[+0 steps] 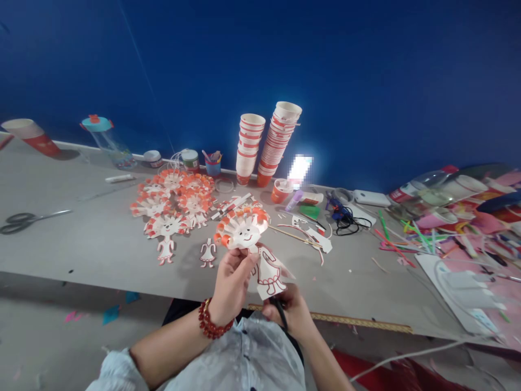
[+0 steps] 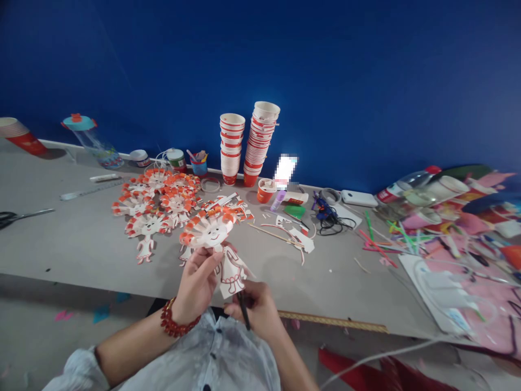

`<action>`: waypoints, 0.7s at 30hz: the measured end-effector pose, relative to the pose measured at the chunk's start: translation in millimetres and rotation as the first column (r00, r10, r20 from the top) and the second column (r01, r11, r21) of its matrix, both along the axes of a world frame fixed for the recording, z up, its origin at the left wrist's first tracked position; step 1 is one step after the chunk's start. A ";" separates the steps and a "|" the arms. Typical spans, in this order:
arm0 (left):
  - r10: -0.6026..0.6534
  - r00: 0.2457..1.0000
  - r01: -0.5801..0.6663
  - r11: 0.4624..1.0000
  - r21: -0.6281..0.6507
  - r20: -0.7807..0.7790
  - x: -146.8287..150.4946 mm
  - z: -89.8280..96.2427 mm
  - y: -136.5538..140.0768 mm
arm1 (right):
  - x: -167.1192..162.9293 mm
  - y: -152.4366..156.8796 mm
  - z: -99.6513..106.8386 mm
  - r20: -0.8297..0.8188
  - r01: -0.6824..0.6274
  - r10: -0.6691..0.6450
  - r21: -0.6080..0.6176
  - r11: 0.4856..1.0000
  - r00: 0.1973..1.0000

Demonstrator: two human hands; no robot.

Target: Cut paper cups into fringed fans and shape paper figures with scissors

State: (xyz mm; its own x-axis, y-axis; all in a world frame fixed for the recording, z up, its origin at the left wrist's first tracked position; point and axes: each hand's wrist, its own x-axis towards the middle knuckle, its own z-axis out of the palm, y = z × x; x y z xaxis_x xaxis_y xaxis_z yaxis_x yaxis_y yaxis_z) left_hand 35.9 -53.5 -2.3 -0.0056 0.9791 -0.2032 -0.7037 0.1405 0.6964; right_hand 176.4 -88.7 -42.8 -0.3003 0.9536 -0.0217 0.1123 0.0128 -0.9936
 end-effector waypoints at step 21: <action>-0.009 0.979 0.040 0.988 0.147 -0.205 -22.2 -7.6 16.4 | 61.3 -9.6 8.3 0.014 -0.105 0.108 -0.147 0.983 0.994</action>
State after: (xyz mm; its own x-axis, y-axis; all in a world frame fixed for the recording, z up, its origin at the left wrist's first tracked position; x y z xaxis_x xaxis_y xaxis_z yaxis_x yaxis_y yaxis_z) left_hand 13.7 -37.1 -9.9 -0.0076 0.9986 -0.0515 -0.5427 0.0391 0.8390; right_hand 237.7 -98.3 -34.5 -0.3981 0.9022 -0.1662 0.1397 -0.1194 -0.9830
